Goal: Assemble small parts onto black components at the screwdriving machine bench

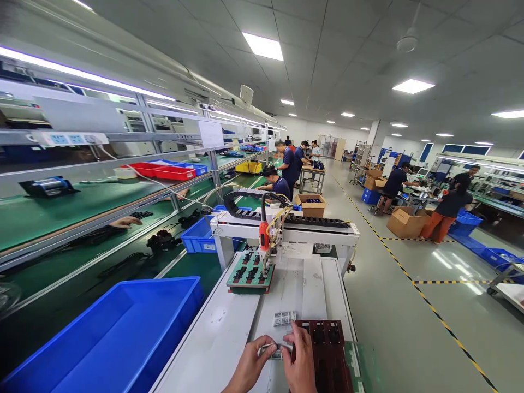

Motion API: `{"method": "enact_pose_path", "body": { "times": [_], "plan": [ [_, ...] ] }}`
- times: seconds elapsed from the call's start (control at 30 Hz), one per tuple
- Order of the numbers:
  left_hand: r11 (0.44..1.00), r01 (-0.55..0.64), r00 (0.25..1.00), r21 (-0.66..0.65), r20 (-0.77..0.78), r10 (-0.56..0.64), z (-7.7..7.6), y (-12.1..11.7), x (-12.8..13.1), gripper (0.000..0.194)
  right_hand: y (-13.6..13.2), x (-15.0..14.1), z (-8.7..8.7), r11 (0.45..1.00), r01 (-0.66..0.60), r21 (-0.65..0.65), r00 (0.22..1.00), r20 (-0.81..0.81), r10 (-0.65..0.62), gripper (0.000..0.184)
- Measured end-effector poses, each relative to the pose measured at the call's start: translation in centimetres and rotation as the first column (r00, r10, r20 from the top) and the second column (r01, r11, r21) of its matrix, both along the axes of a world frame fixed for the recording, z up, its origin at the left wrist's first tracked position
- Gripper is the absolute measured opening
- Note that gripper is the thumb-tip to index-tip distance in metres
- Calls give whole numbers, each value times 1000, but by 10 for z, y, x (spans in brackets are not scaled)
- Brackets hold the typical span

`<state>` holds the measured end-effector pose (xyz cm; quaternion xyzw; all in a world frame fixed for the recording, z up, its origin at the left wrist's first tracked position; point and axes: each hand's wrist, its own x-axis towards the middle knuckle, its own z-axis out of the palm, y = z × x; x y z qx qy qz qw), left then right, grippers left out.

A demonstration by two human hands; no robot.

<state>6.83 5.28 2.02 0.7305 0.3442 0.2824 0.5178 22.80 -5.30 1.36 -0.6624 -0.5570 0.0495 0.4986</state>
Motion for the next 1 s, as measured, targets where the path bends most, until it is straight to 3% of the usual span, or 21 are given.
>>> {"method": "enact_pose_path", "body": {
  "times": [0.13,0.27,0.37,0.57,0.7,0.83,0.93,1.0],
  "plan": [
    [999,31,1000,-36,6,-30,2,-2,5,56,-3,4,1,1000,-8,8,977,215,6,66],
    [998,31,999,-58,14,-30,4,-3,8,62,-8,3,-11,996,-62,68,926,376,32,53],
    [997,28,999,-69,-13,-29,1,-4,4,61,-12,12,-26,990,-45,131,957,290,5,47],
    [991,98,991,-95,-79,-106,-12,-14,-17,27,-9,65,-36,941,330,76,938,85,-335,60],
    [987,151,987,-49,-51,-154,-7,-24,-22,24,-3,82,-35,960,269,73,958,-121,-259,59],
    [997,82,997,-5,1,-82,10,-32,-25,27,-5,79,-9,973,221,71,958,-202,-203,56],
    [998,55,998,-35,42,-54,24,-37,-25,36,-10,69,36,972,224,70,937,-290,-195,64],
    [989,78,993,-129,97,-66,34,-41,-21,42,-12,58,73,965,246,87,888,-420,-188,79]
  ]
}}
